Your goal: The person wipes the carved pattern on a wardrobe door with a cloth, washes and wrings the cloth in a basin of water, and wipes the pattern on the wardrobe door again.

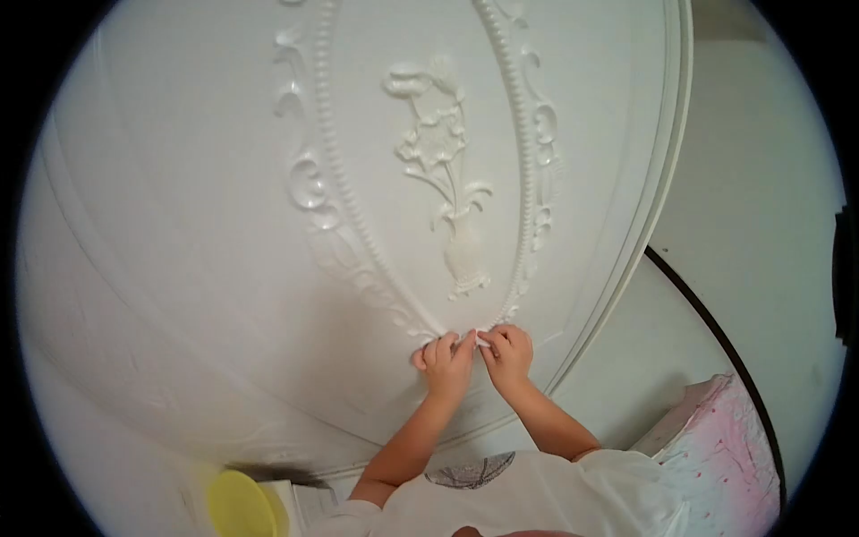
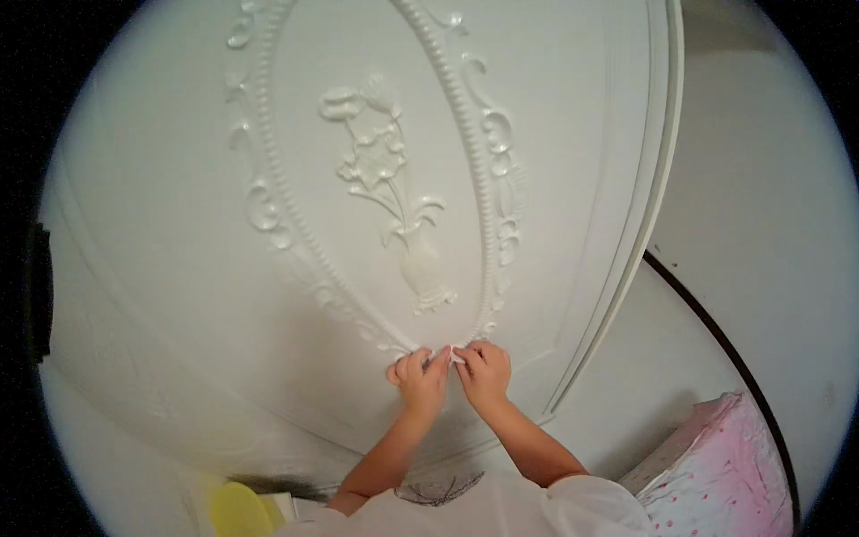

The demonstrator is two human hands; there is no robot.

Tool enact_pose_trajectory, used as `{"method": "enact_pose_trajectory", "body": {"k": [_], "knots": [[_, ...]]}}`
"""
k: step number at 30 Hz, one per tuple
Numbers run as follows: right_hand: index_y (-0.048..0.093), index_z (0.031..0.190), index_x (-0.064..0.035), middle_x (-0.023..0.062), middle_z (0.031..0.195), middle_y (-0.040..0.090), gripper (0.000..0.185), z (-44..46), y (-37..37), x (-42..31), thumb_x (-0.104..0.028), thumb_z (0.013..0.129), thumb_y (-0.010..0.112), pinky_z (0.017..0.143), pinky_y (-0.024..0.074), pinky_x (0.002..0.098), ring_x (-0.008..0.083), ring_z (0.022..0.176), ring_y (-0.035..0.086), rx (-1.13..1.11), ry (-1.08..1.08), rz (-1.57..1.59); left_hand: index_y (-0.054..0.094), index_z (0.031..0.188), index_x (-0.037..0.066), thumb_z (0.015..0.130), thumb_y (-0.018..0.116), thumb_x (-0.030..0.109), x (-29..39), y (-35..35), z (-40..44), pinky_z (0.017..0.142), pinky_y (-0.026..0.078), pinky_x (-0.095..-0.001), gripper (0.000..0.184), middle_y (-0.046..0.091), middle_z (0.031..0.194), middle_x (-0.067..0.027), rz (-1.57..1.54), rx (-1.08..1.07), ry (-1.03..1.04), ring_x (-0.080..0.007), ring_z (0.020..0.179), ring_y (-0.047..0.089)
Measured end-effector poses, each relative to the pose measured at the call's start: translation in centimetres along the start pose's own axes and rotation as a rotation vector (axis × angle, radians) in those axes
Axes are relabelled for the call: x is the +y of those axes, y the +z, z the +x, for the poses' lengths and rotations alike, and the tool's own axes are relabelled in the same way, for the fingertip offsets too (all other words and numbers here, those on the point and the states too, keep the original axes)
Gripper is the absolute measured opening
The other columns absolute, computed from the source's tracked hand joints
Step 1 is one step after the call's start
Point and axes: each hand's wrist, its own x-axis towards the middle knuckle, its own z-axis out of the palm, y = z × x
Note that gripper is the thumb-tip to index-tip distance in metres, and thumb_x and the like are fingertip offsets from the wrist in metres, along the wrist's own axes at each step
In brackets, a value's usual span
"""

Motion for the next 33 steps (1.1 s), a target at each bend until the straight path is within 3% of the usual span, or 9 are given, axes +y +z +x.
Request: {"method": "enact_pose_trajectory", "body": {"k": [3, 6, 12, 18, 19, 24, 33], "knots": [[0.062, 0.081, -0.0102, 0.0056, 0.080, 0.056, 0.025, -0.1, 0.1, -0.3, -0.005, 0.059, 0.071, 0.064, 0.0423, 0.0341, 0.0238, 0.074, 0.055, 0.071, 0.153, 0.042, 0.067, 0.093, 0.025, 0.070, 0.069, 0.020, 0.4, 0.0, 0.2, 0.078, 0.024, -0.0370, 0.023, 0.049, 0.092, 0.0041, -0.017, -0.012, -0.008, -0.0164, 0.089, 0.040], [0.062, 0.081, -0.0077, 0.0075, 0.082, 0.057, 0.025, -0.5, 0.6, 0.2, -0.001, 0.059, 0.070, 0.062, 0.0442, 0.0340, 0.0258, 0.076, 0.056, 0.070, 0.145, 0.145, 0.067, 0.090, 0.025, 0.069, 0.069, 0.021, 0.6, 0.0, 0.2, 0.078, 0.024, -0.0363, 0.021, 0.050, 0.091, 0.0047, 0.012, 0.018, -0.032, -0.0158, 0.088, 0.041], [0.061, 0.080, -0.0055, 0.0084, 0.078, 0.057, 0.024, 1.0, 0.3, 2.2, 0.002, 0.058, 0.069, 0.060, 0.0441, 0.0342, 0.0262, 0.072, 0.055, 0.085, -0.057, 0.115, 0.066, 0.081, 0.022, 0.068, 0.068, 0.019, 0.9, 0.3, 2.1, 0.077, 0.024, -0.0359, 0.013, 0.049, 0.088, 0.0067, -0.013, 0.036, 0.021, -0.0143, 0.086, 0.043], [0.060, 0.074, -0.0049, 0.0085, 0.076, 0.055, 0.022, 4.2, 0.4, 5.2, 0.005, 0.057, 0.069, 0.054, 0.0413, 0.0315, 0.0235, 0.066, 0.052, 0.257, -0.300, 0.009, 0.065, 0.074, 0.021, 0.068, 0.068, 0.018, 1.3, 5.4, 4.0, 0.076, 0.023, -0.0354, 0.008, 0.049, 0.084, 0.0072, -0.026, 0.240, 0.100, -0.0134, 0.084, 0.042], [0.060, 0.074, -0.0050, 0.0084, 0.076, 0.055, 0.022, 4.7, -3.0, 0.4, 0.005, 0.057, 0.069, 0.054, 0.0411, 0.0314, 0.0234, 0.066, 0.052, 0.270, -0.301, 0.098, 0.065, 0.074, 0.021, 0.068, 0.068, 0.018, 3.1, -1.1, 5.7, 0.075, 0.023, -0.0352, 0.007, 0.049, 0.083, 0.0073, 0.073, 0.231, 0.118, -0.0132, 0.084, 0.042], [0.059, 0.073, -0.0076, 0.0052, 0.075, 0.056, 0.019, 6.5, -3.8, 0.3, -0.002, 0.059, 0.071, 0.057, 0.0407, 0.0340, 0.0237, 0.070, 0.054, 0.308, -0.302, 0.100, 0.065, 0.073, 0.022, 0.069, 0.068, 0.019, 3.8, -1.2, 7.7, 0.073, 0.023, -0.0347, 0.007, 0.049, 0.082, 0.0077, 0.090, 0.291, 0.155, -0.0130, 0.083, 0.041], [0.059, 0.070, -0.0087, 0.0012, 0.065, 0.048, 0.017, 13.3, -7.2, -3.6, -0.005, 0.059, 0.071, 0.058, 0.0322, 0.0319, 0.0191, 0.062, 0.049, 0.475, -0.354, 0.049, 0.066, 0.081, 0.021, 0.072, 0.062, 0.016, 5.7, -4.5, 15.5, 0.076, 0.024, -0.0351, 0.011, 0.050, 0.081, 0.0091, 0.107, 0.427, 0.180, -0.0107, 0.080, 0.046]]}}
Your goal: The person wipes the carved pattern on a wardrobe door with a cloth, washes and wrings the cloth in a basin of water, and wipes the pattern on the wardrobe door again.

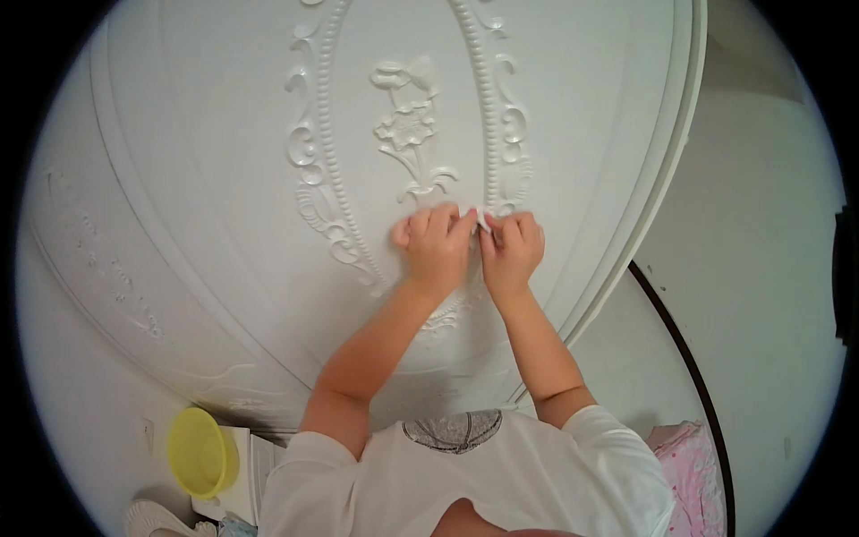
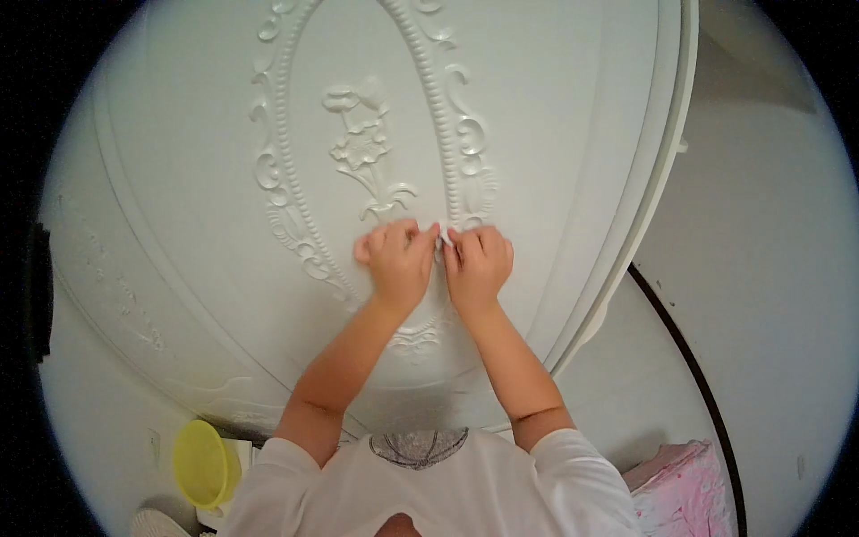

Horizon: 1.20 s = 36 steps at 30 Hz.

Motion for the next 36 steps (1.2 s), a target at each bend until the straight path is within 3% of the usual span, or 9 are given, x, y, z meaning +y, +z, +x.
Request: {"method": "enact_pose_trajectory", "body": {"k": [6, 15, 20, 26, 30, 36], "knots": [[0.060, 0.070, -0.0078, 0.0031, 0.070, 0.050, 0.020, 2.7, 0.5, -0.7, -0.002, 0.056, 0.073, 0.057, 0.0345, 0.0325, 0.0204, 0.060, 0.047, 0.004, 0.038, 0.043, 0.065, 0.081, 0.019, 0.072, 0.062, 0.015, -0.7, 0.1, 3.0, 0.078, 0.025, -0.0369, 0.011, 0.051, 0.083, 0.0079, -0.057, -0.001, 0.022, -0.0120, 0.084, 0.047], [0.057, 0.066, -0.0092, 0.0021, 0.074, 0.052, 0.015, -6.4, -0.1, 1.1, -0.007, 0.061, 0.071, 0.060, 0.0336, 0.0327, 0.0204, 0.068, 0.050, -0.118, 0.114, 0.030, 0.064, 0.084, 0.019, 0.072, 0.062, 0.014, -0.2, 0.4, -6.5, 0.082, 0.024, -0.0382, 0.013, 0.050, 0.083, 0.0076, -0.048, -0.176, -0.002, -0.0118, 0.084, 0.046], [0.061, 0.070, -0.0103, 0.0020, 0.082, 0.055, 0.014, -6.3, -0.3, 1.3, -0.008, 0.061, 0.071, 0.070, 0.0319, 0.0370, 0.0219, 0.078, 0.049, -0.063, 0.014, -0.017, 0.065, 0.084, 0.021, 0.073, 0.063, 0.016, -0.2, 0.4, -7.0, 0.084, 0.023, -0.0401, 0.012, 0.051, 0.087, 0.0076, -0.001, -0.145, -0.001, -0.0130, 0.086, 0.045], [0.066, 0.077, -0.0153, 0.0047, 0.106, 0.053, 0.017, 2.9, -0.6, -0.1, -0.011, 0.061, 0.071, 0.093, 0.0251, 0.0493, 0.0255, 0.104, 0.044, 0.041, -0.081, -0.094, 0.066, 0.085, 0.022, 0.073, 0.063, 0.017, 0.0, 0.7, 2.1, 0.090, 0.021, -0.0431, 0.013, 0.053, 0.097, 0.0065, 0.059, 0.051, -0.011, -0.0146, 0.098, 0.042], [0.065, 0.075, -0.0147, 0.0058, 0.109, 0.052, 0.014, 4.8, -0.1, 0.0, -0.012, 0.063, 0.071, 0.098, 0.0209, 0.0523, 0.0269, 0.108, 0.042, -0.011, -0.091, -0.080, 0.065, 0.086, 0.021, 0.074, 0.062, 0.016, -0.7, 1.2, 3.5, 0.092, 0.019, -0.0458, 0.014, 0.053, 0.098, 0.0068, 0.094, 0.098, 0.048, -0.0152, 0.100, 0.043], [0.064, 0.076, -0.0124, 0.0060, 0.111, 0.049, 0.017, 1.0, -1.7, -0.6, -0.008, 0.061, 0.072, 0.097, 0.0246, 0.0515, 0.0269, 0.106, 0.044, -0.199, -0.049, -0.184, 0.067, 0.081, 0.022, 0.074, 0.064, 0.019, 0.2, 1.0, -1.5, 0.092, 0.018, -0.0497, 0.009, 0.052, 0.094, 0.0079, 0.059, -0.117, -0.036, -0.0153, 0.096, 0.044]]}}
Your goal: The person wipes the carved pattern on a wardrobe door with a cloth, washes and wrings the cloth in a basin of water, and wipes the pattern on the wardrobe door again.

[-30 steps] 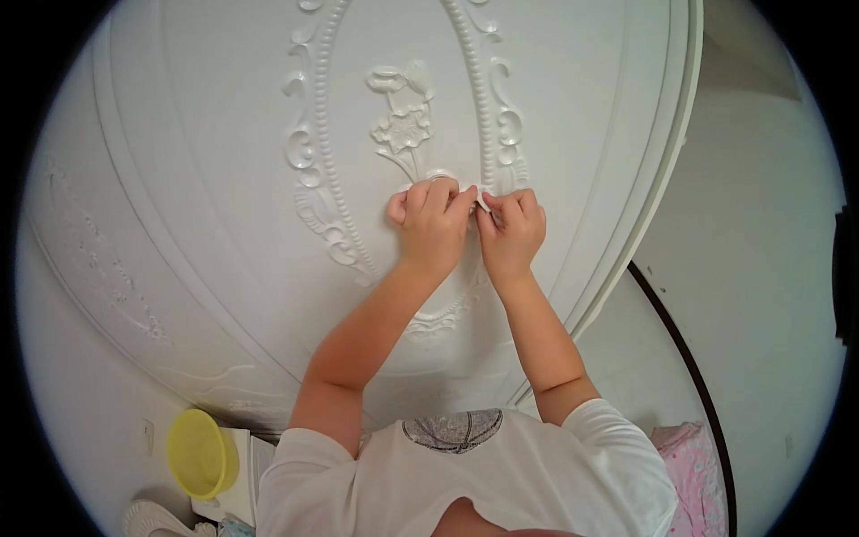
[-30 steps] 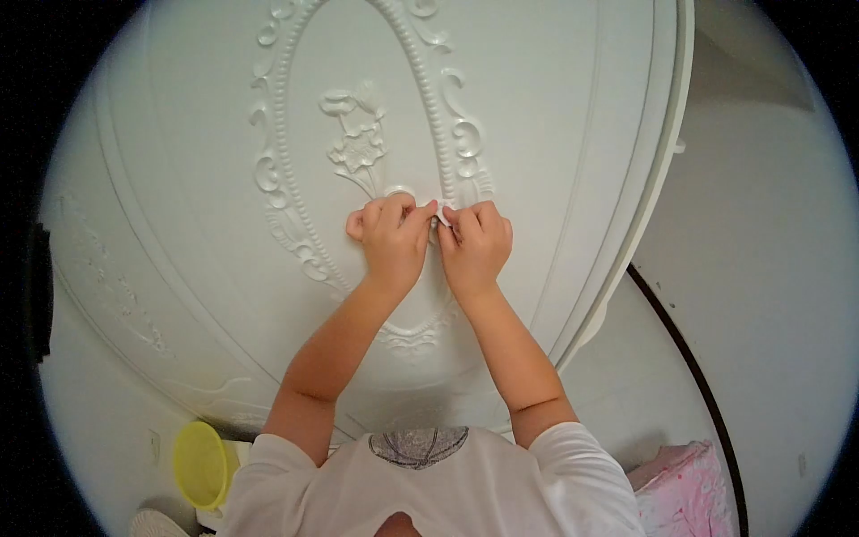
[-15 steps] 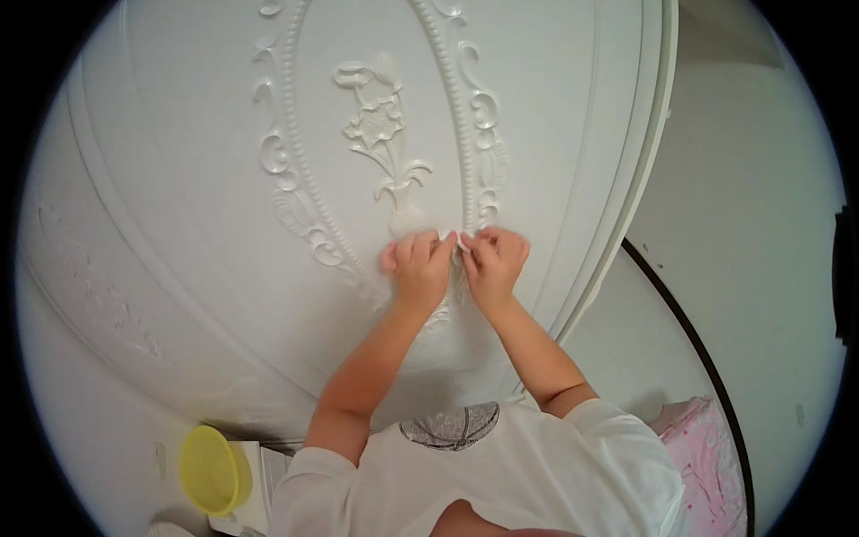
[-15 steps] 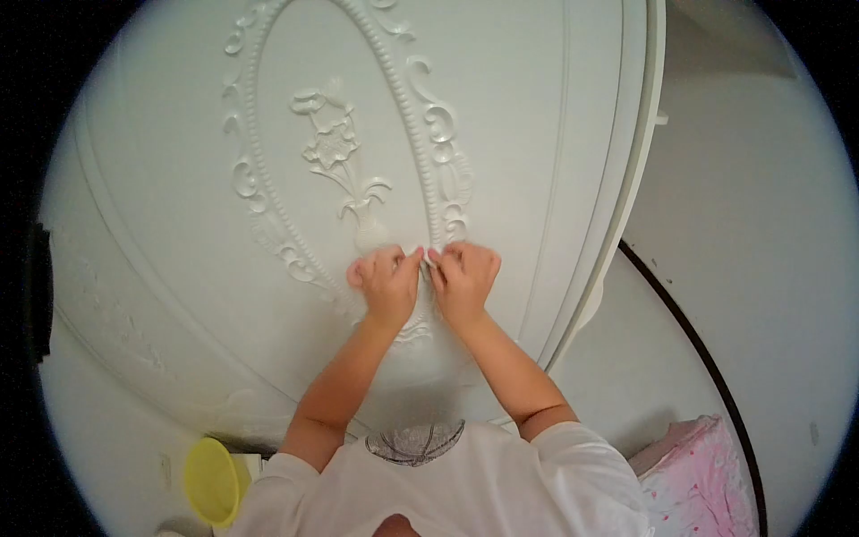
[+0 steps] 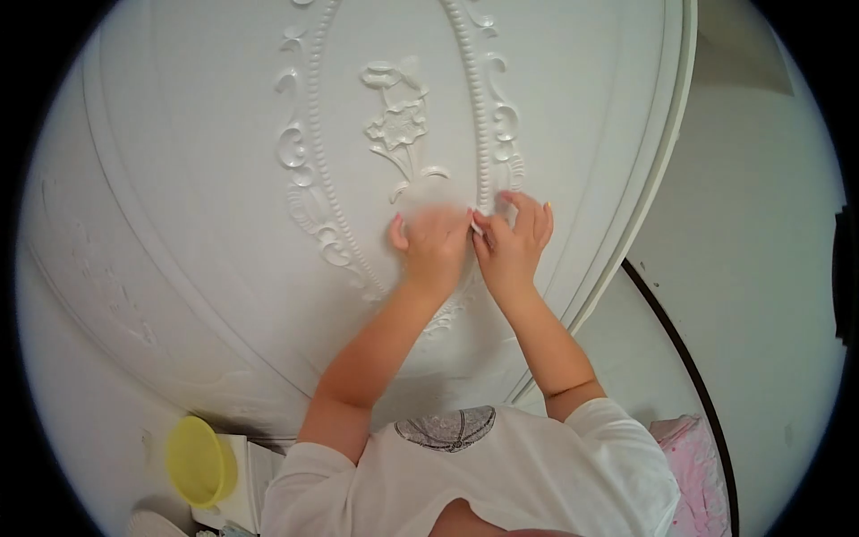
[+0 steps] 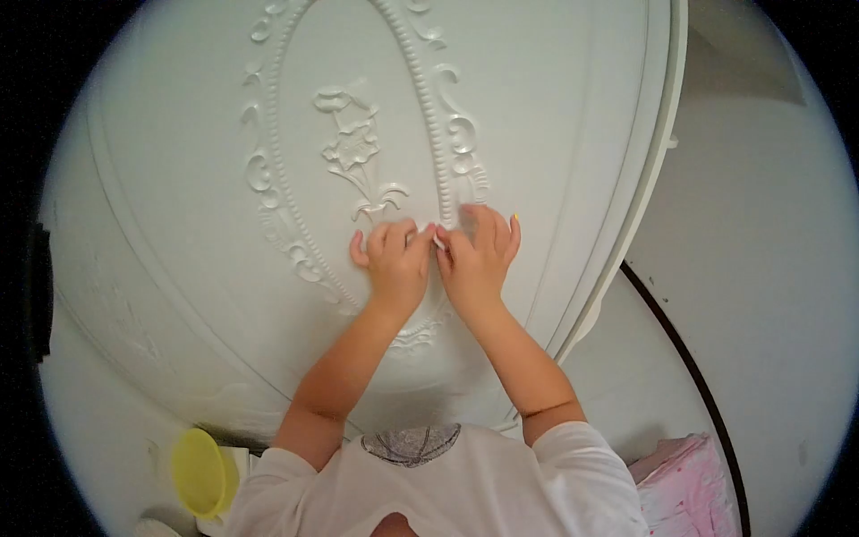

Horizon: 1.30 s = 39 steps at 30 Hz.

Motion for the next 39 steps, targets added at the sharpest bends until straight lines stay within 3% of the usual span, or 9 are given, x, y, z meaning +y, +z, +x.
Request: {"method": "enact_pose_trajectory", "body": {"k": [3, 6, 15, 23, 39], "knots": [[0.063, 0.075, -0.0114, 0.0068, 0.110, 0.050, 0.015, -1.9, 0.4, 0.8, -0.009, 0.063, 0.071, 0.097, 0.0236, 0.0520, 0.0271, 0.106, 0.044, -0.040, -0.002, 0.027, 0.064, 0.087, 0.019, 0.074, 0.060, 0.016, 0.5, -0.3, -2.4, 0.092, 0.020, -0.0471, 0.014, 0.053, 0.092, 0.0071, -0.045, -0.025, -0.009, -0.0136, 0.092, 0.047], [0.063, 0.074, -0.0108, 0.0074, 0.109, 0.051, 0.012, -2.9, 0.6, 0.8, -0.011, 0.065, 0.070, 0.097, 0.0216, 0.0519, 0.0271, 0.106, 0.044, 0.006, -0.016, 0.068, 0.064, 0.087, 0.019, 0.071, 0.061, 0.016, 0.6, -0.2, -2.4, 0.092, 0.020, -0.0449, 0.017, 0.052, 0.091, 0.0070, -0.006, 0.085, -0.004, -0.0132, 0.091, 0.047], [0.063, 0.073, -0.0101, 0.0040, 0.105, 0.053, 0.013, 3.7, 0.0, -0.5, -0.009, 0.063, 0.071, 0.096, 0.0232, 0.0504, 0.0248, 0.102, 0.045, 0.155, -0.068, 0.055, 0.065, 0.085, 0.019, 0.069, 0.062, 0.016, 0.3, -0.8, 4.5, 0.077, 0.022, -0.0340, 0.016, 0.050, 0.083, 0.0079, -0.076, 0.210, -0.020, -0.0104, 0.087, 0.046], [0.062, 0.069, -0.0106, 0.0042, 0.103, 0.052, 0.013, 0.9, 0.2, -0.2, -0.008, 0.061, 0.073, 0.094, 0.0251, 0.0475, 0.0253, 0.102, 0.043, 0.123, 0.013, 0.079, 0.066, 0.076, 0.023, 0.070, 0.068, 0.019, -0.4, -0.8, 2.2, 0.072, 0.022, -0.0334, 0.007, 0.047, 0.077, 0.0093, -0.077, 0.219, 0.011, -0.0113, 0.080, 0.043], [0.061, 0.069, -0.0105, 0.0038, 0.102, 0.054, 0.012, 6.6, 0.8, -0.8, -0.008, 0.063, 0.071, 0.090, 0.0266, 0.0412, 0.0256, 0.098, 0.045, 0.264, -0.036, 0.141, 0.062, 0.070, 0.018, 0.073, 0.066, 0.019, -1.9, -2.4, 9.5, 0.071, 0.025, -0.0336, 0.005, 0.049, 0.073, 0.0069, -0.182, 0.185, 0.082, -0.0132, 0.075, 0.046]]}}
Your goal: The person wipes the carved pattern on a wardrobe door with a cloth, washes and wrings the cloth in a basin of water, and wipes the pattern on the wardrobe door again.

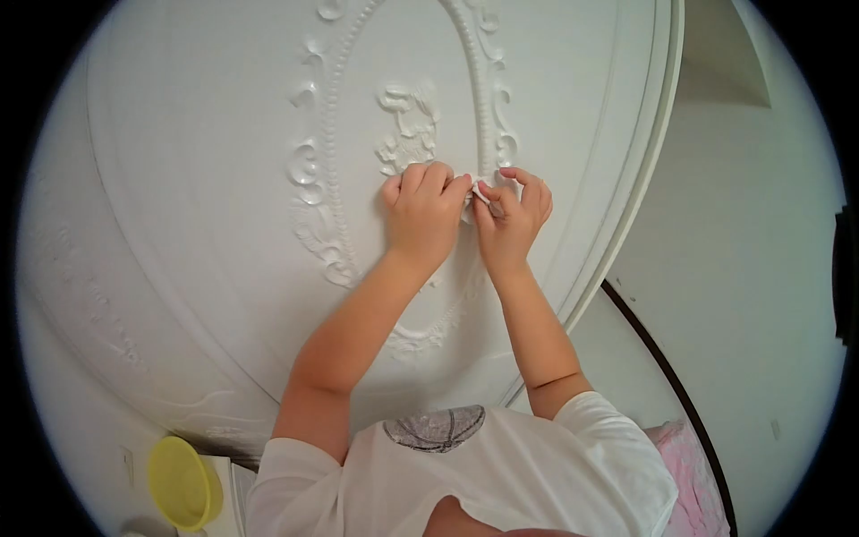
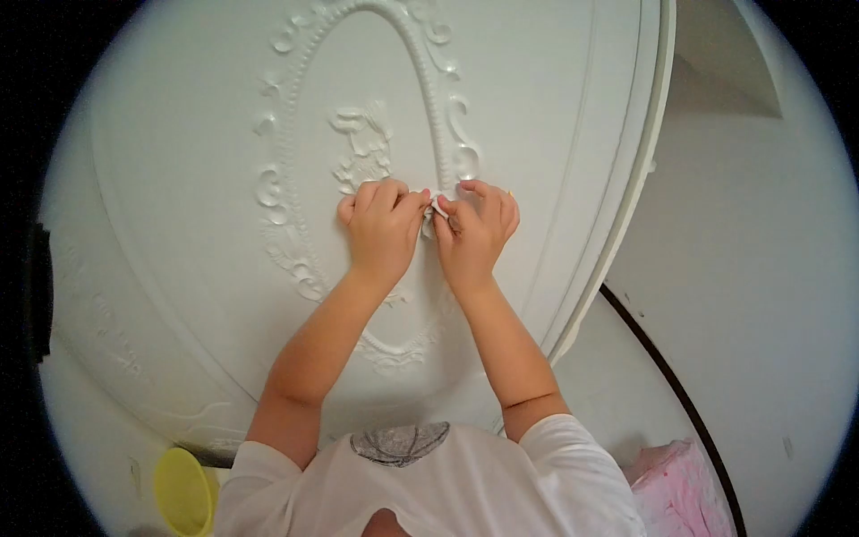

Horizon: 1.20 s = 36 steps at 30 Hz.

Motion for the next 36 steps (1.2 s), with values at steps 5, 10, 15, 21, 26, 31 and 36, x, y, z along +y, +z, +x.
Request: {"method": "enact_pose_trajectory", "body": {"k": [5, 10, 15, 21, 26, 31, 36], "knots": [[0.061, 0.069, -0.0093, 0.0030, 0.102, 0.055, 0.011, 2.7, 0.9, -0.4, -0.007, 0.064, 0.070, 0.090, 0.0271, 0.0417, 0.0249, 0.099, 0.045, 0.044, -0.008, -0.012, 0.062, 0.071, 0.016, 0.074, 0.065, 0.019, -0.6, 0.0, 2.5, 0.072, 0.027, -0.0345, 0.005, 0.051, 0.072, 0.0060, 0.029, 0.005, 0.005, -0.0138, 0.076, 0.047], [0.061, 0.069, -0.0082, 0.0033, 0.101, 0.055, 0.009, 4.6, 1.4, -1.1, -0.008, 0.065, 0.070, 0.089, 0.0284, 0.0407, 0.0245, 0.098, 0.046, 0.084, -0.045, 0.027, 0.063, 0.071, 0.016, 0.075, 0.065, 0.019, -1.3, -0.2, 4.1, 0.072, 0.028, -0.0341, 0.005, 0.051, 0.071, 0.0056, 0.019, 0.063, 0.011, -0.0146, 0.076, 0.048], [0.062, 0.070, -0.0078, 0.0034, 0.098, 0.055, 0.009, 7.8, 0.8, -3.2, -0.008, 0.065, 0.070, 0.087, 0.0294, 0.0391, 0.0236, 0.096, 0.047, 0.143, -0.109, 0.050, 0.063, 0.071, 0.015, 0.075, 0.065, 0.018, -2.0, -2.1, 7.2, 0.073, 0.028, -0.0348, 0.005, 0.052, 0.072, 0.0050, 0.047, 0.133, 0.062, -0.0157, 0.076, 0.047], [0.062, 0.069, -0.0092, 0.0006, 0.082, 0.053, 0.008, 12.3, 2.5, -3.7, -0.009, 0.066, 0.069, 0.076, 0.0307, 0.0362, 0.0205, 0.083, 0.048, 0.206, -0.153, -0.017, 0.063, 0.073, 0.014, 0.074, 0.066, 0.018, -3.9, -1.6, 11.6, 0.074, 0.028, -0.0355, 0.005, 0.053, 0.073, 0.0041, 0.037, 0.187, 0.105, -0.0166, 0.077, 0.047], [0.062, 0.069, -0.0119, -0.0017, 0.075, 0.053, 0.008, 15.6, 4.2, -4.6, -0.011, 0.065, 0.070, 0.070, 0.0296, 0.0341, 0.0175, 0.076, 0.048, 0.223, -0.178, 0.000, 0.064, 0.074, 0.013, 0.074, 0.066, 0.017, -5.1, -2.1, 14.4, 0.077, 0.028, -0.0361, 0.005, 0.054, 0.075, 0.0035, 0.051, 0.235, 0.071, -0.0173, 0.080, 0.048], [0.061, 0.068, -0.0119, -0.0009, 0.071, 0.055, 0.006, 17.0, 6.0, -5.4, -0.011, 0.067, 0.068, 0.066, 0.0312, 0.0341, 0.0178, 0.069, 0.051, 0.250, -0.159, 0.005, 0.065, 0.072, 0.014, 0.073, 0.067, 0.019, -5.7, -2.2, 15.9, 0.080, 0.027, -0.0377, 0.005, 0.055, 0.076, 0.0041, 0.066, 0.286, -0.018, -0.0170, 0.082, 0.048], [0.060, 0.069, -0.0096, 0.0012, 0.070, 0.056, 0.005, 17.7, 7.4, -5.5, -0.010, 0.068, 0.066, 0.060, 0.0333, 0.0337, 0.0195, 0.066, 0.052, 0.310, -0.199, 0.072, 0.064, 0.071, 0.015, 0.073, 0.068, 0.019, -6.3, -2.0, 16.4, 0.084, 0.024, -0.0401, 0.005, 0.054, 0.079, 0.0051, 0.106, 0.308, -0.065, -0.0162, 0.086, 0.047]]}}
